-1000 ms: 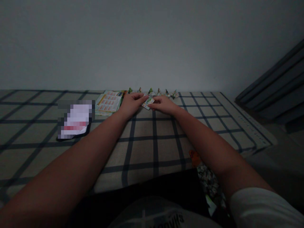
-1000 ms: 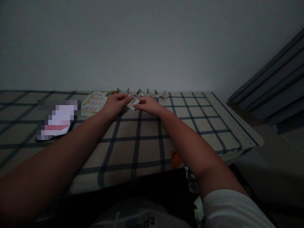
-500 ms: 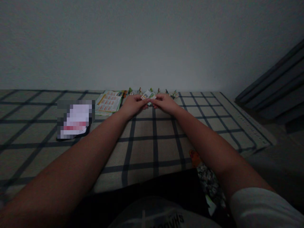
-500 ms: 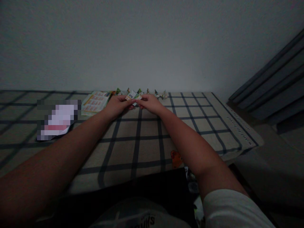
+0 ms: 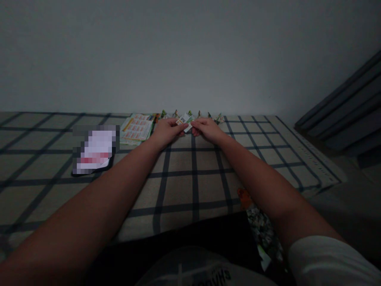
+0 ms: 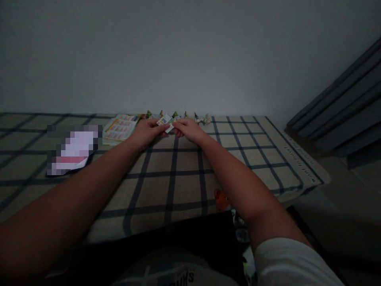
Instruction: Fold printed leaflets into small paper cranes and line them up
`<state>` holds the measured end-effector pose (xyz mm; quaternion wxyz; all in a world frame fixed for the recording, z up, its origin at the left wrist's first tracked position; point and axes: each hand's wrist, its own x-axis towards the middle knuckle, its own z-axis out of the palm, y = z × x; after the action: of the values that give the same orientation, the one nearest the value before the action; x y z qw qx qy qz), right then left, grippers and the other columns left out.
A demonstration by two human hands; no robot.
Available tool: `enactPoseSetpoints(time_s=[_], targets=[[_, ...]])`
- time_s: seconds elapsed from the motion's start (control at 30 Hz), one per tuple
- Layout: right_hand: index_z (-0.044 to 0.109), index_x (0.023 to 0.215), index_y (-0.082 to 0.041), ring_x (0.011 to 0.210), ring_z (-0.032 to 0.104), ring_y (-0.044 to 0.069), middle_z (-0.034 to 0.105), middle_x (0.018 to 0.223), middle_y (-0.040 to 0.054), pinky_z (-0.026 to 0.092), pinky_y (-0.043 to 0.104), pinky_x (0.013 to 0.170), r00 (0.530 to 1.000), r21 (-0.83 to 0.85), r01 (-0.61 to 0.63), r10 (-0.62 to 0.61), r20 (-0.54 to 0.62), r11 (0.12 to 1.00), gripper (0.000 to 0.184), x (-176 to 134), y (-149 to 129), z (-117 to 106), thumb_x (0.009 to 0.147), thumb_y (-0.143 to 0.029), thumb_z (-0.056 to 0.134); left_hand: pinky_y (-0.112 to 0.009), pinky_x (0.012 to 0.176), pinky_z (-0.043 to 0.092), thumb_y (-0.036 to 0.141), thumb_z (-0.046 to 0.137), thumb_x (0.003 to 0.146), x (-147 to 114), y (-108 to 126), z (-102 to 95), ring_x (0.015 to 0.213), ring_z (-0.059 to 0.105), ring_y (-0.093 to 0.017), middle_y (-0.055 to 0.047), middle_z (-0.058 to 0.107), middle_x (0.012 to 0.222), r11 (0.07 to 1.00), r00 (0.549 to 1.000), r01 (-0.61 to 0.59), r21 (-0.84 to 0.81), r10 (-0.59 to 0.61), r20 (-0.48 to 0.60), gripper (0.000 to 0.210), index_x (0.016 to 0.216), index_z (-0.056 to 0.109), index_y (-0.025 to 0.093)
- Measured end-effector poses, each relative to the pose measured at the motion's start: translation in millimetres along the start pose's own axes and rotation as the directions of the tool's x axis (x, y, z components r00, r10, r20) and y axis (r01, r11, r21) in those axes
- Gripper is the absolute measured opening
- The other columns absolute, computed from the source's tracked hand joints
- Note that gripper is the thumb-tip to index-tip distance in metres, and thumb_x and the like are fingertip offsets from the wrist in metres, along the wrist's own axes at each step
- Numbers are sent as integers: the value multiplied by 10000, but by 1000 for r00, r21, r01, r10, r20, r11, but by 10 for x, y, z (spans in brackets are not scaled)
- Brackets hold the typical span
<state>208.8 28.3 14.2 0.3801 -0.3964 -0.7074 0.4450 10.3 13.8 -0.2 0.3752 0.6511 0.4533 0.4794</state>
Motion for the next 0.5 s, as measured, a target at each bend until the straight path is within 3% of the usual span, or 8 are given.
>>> enactPoseSetpoints(time_s=[0.17,0.33,0.5], targets=[[637,649,-155,581,563,97,633,605,8,486,215,619,1000,-4,1,-1,19,1000,357,0,-4,-15,937,-364,652,-277,593,476,510,835,692,40,-82,28,605,602,-153,-47,708,711,993,1000,23,-117,-20,24,359,775,731,177],[624,652,-152,576,558,93,623,618,6,481,216,613,1000,-49,19,-18,23,999,374,-16,-17,4,964,-358,615,-276,602,471,482,841,682,53,-83,14,596,593,-144,-33,687,701,992,1000,22,-124,-20,24,350,772,720,166],[615,780,-169,588,568,84,620,688,-21,467,205,594,997,-32,63,-64,-44,998,214,-6,1,24,928,-316,667,-266,591,475,437,842,672,34,-24,17,594,598,-136,-35,707,752,984,998,57,-166,-56,13,340,844,736,164]])
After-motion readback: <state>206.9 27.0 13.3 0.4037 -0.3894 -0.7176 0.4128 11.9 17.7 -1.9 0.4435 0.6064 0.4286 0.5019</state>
